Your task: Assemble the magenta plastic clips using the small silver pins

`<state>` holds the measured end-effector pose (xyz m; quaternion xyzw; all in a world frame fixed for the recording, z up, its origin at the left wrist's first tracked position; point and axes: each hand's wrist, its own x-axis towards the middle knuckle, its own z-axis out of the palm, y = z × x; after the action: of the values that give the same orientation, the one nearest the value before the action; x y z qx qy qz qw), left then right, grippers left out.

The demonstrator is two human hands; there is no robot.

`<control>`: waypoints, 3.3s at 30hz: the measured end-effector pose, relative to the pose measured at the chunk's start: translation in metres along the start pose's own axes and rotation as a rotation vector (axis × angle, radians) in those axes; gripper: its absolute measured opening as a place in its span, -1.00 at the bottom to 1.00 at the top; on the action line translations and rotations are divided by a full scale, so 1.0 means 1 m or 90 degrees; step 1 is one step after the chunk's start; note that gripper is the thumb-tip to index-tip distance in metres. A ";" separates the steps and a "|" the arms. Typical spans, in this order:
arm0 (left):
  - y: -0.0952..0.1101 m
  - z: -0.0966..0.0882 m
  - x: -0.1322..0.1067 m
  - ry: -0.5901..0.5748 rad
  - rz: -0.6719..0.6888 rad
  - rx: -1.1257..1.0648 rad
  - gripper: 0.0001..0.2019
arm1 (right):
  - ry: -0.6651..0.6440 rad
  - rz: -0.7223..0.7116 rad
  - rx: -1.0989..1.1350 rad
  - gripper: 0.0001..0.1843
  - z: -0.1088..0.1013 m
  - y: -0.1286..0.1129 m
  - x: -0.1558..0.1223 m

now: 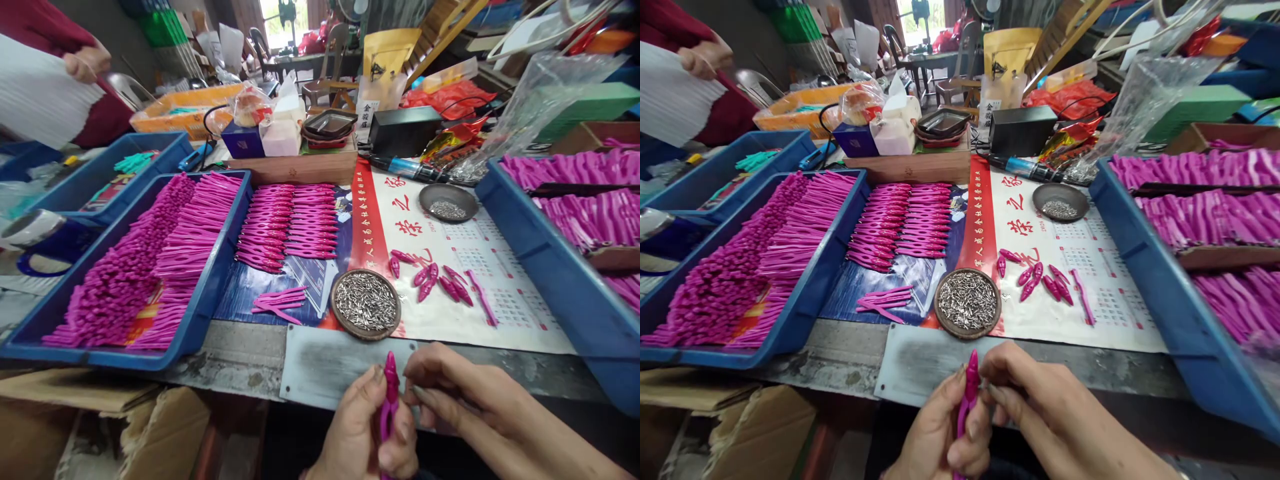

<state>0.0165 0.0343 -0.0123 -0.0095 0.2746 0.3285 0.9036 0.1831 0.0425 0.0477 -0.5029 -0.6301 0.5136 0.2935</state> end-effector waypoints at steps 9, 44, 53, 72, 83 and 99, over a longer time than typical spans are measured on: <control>0.002 0.001 0.000 -0.024 0.002 0.013 -0.57 | -0.061 -0.049 -0.070 -0.86 -0.005 -0.001 0.007; 0.000 -0.006 0.000 -0.116 0.119 0.158 -0.73 | -0.031 -0.110 -0.164 -0.79 0.017 0.012 -0.004; 0.000 0.002 0.004 -0.042 0.071 0.047 -0.68 | 0.051 -0.098 -0.122 -0.82 0.018 0.010 0.002; 0.005 0.004 0.005 -0.047 -0.008 -0.011 -0.64 | -0.041 0.137 0.313 -0.88 0.004 0.003 0.014; 0.001 -0.002 0.005 -0.050 0.012 0.035 -0.73 | -0.096 0.070 0.029 -0.85 0.003 -0.002 0.012; -0.002 -0.007 0.005 -0.138 0.058 0.078 -0.78 | -0.100 0.153 0.261 -0.75 0.008 -0.001 0.015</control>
<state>0.0175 0.0342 -0.0210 0.0938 0.1948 0.3511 0.9110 0.1707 0.0542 0.0439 -0.4627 -0.4697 0.6993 0.2763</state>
